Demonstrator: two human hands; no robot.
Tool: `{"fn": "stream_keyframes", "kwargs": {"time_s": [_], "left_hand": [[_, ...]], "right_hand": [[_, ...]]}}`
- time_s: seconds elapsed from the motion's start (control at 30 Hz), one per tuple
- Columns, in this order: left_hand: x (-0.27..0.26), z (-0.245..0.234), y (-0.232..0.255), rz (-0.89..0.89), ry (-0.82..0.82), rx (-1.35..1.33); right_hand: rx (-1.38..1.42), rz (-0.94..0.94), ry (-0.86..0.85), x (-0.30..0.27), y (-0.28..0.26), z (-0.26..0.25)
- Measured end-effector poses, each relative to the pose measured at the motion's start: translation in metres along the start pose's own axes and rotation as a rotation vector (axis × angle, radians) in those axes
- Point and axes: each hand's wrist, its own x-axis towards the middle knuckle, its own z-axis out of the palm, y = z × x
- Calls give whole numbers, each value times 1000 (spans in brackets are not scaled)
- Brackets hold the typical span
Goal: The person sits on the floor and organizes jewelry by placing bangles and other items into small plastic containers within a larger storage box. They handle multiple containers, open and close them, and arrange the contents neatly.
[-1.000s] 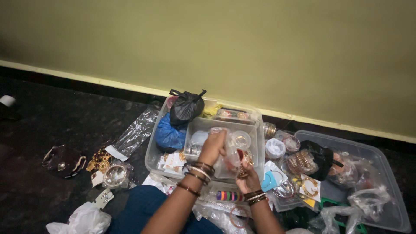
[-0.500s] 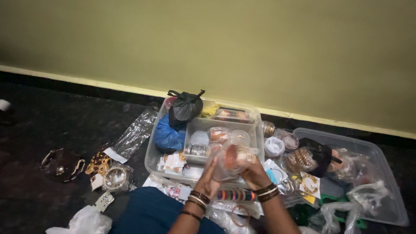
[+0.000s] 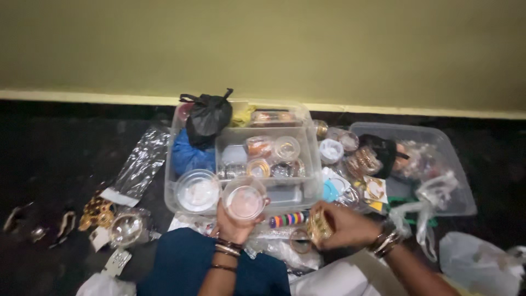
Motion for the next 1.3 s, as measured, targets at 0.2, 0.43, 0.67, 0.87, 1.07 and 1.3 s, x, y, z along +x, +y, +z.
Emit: {"fn": "stream_keyframes", "kwargs": {"time_s": [0.2,0.43,0.67,0.87,1.07,1.3], "left_hand": [[-5,3,0,-47,88,55],[-8,5,2,-53,179,63],[-6,2,0,-44,114,25],[-7,4,1,-41,119,45],[-5,10,-1,-55,90,74],[-6,2,0,-64,158,90]], "right_hand": [[-349,161,378,27,101,52],[-607,334,552,59,97,87],[-625,245,642,63,96,104],[-643,374,622,64,104,108],[-692,184,640,66,107,105],[-509,230,645,57,128,90]]}}
